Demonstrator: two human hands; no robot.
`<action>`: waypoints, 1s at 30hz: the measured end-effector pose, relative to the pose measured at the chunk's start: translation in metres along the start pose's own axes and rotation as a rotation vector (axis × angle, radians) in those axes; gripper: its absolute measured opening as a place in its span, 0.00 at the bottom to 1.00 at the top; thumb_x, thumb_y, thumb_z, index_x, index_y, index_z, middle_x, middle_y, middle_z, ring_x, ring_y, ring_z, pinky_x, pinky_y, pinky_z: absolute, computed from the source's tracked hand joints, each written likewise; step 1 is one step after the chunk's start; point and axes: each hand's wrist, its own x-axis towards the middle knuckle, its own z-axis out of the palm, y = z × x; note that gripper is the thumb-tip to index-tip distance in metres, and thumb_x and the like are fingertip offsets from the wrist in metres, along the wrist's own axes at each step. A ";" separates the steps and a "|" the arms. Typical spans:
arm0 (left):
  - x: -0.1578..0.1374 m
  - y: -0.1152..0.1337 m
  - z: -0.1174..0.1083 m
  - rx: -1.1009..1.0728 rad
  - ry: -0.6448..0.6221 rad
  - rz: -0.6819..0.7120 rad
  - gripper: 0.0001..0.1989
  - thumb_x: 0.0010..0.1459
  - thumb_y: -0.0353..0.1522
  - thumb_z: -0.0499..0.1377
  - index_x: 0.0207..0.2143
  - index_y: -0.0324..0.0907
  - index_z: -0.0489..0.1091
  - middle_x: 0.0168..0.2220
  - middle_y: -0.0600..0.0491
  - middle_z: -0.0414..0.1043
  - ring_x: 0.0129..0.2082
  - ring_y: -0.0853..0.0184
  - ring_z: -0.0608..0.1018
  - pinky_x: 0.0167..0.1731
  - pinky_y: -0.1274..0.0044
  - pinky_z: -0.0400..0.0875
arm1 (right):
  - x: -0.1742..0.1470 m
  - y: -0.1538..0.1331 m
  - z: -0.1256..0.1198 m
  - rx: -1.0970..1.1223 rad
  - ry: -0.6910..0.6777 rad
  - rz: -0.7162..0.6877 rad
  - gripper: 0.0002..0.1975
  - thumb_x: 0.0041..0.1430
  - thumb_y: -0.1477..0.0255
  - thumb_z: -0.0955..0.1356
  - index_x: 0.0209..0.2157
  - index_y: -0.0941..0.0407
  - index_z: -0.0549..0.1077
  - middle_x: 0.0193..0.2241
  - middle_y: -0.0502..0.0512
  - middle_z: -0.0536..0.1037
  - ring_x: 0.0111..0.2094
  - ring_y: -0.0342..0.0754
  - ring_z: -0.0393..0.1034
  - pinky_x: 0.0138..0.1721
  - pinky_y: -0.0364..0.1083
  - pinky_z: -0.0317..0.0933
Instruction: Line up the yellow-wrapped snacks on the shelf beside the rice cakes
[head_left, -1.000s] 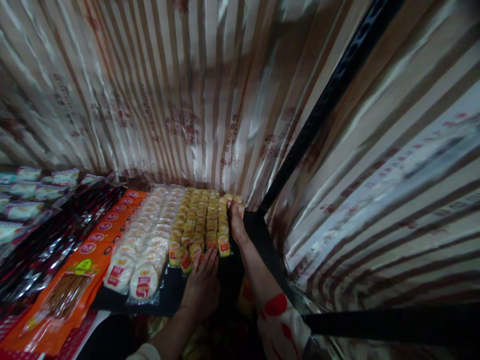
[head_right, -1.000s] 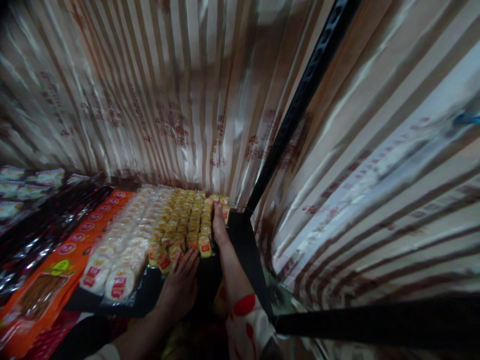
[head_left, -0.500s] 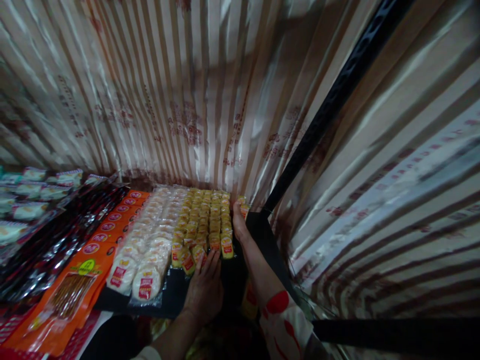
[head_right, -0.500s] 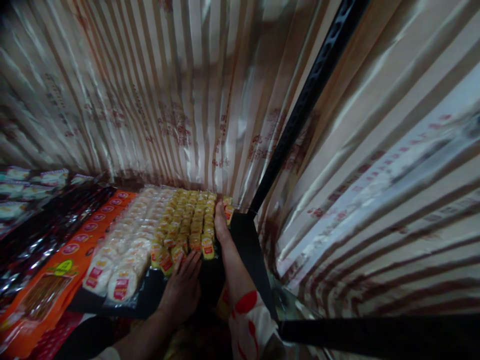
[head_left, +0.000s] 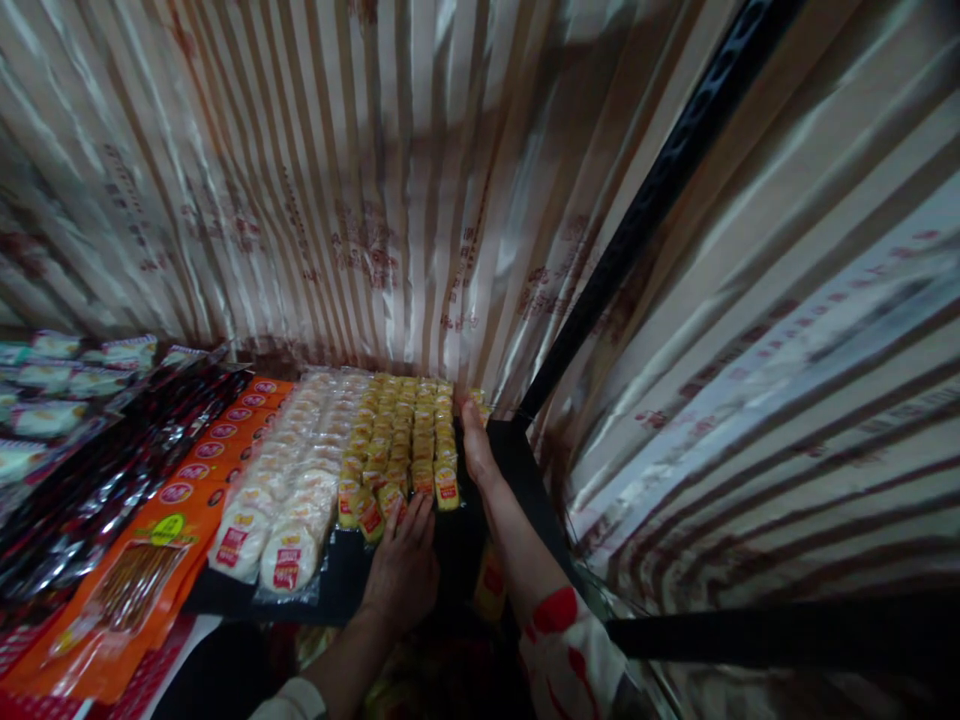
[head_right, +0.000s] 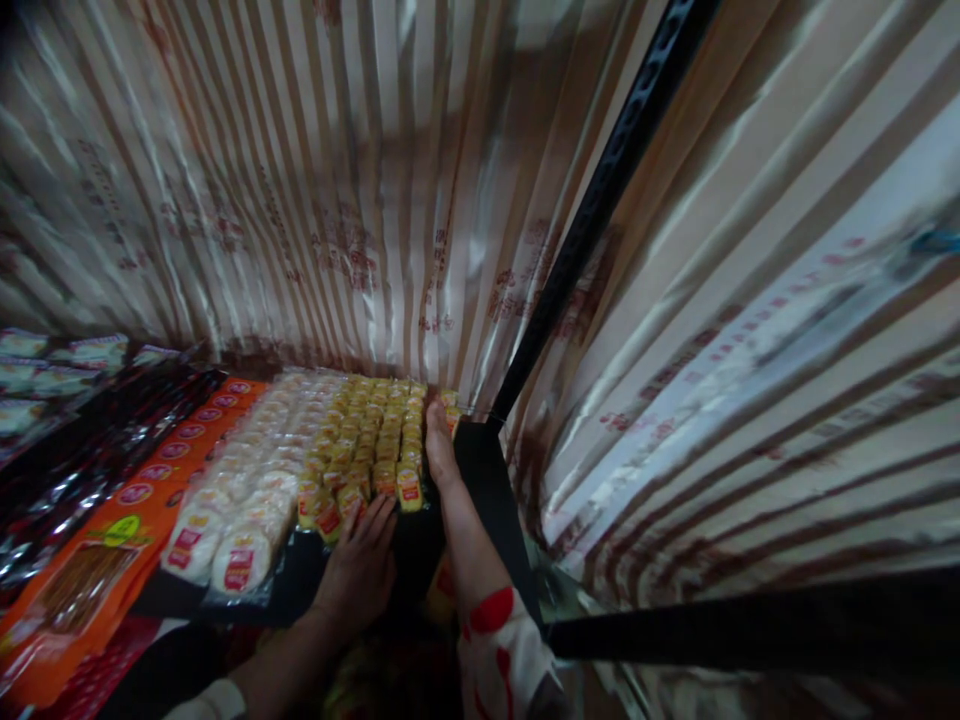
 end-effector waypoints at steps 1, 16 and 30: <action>0.000 0.000 0.000 0.002 0.001 0.000 0.25 0.54 0.31 0.47 0.55 0.35 0.60 0.61 0.47 0.53 0.62 0.61 0.54 0.59 0.64 0.50 | -0.007 -0.004 -0.003 0.011 -0.005 0.017 0.31 0.53 0.52 0.62 0.54 0.56 0.64 0.57 0.56 0.63 0.58 0.49 0.55 0.58 0.52 0.49; -0.003 0.001 -0.001 -0.086 0.048 -0.016 0.24 0.56 0.35 0.48 0.53 0.34 0.63 0.59 0.44 0.57 0.61 0.61 0.55 0.60 0.63 0.43 | -0.113 -0.012 -0.041 -0.557 -0.120 -0.039 0.29 0.43 0.68 0.68 0.50 0.59 0.68 0.52 0.63 0.68 0.52 0.60 0.62 0.52 0.56 0.58; -0.002 0.001 0.000 -0.062 0.056 -0.017 0.22 0.56 0.34 0.48 0.51 0.35 0.64 0.59 0.44 0.58 0.61 0.59 0.56 0.59 0.64 0.45 | -0.108 -0.003 -0.028 -0.741 -0.128 -0.050 0.19 0.51 0.75 0.63 0.47 0.56 0.66 0.42 0.57 0.75 0.42 0.50 0.71 0.46 0.48 0.63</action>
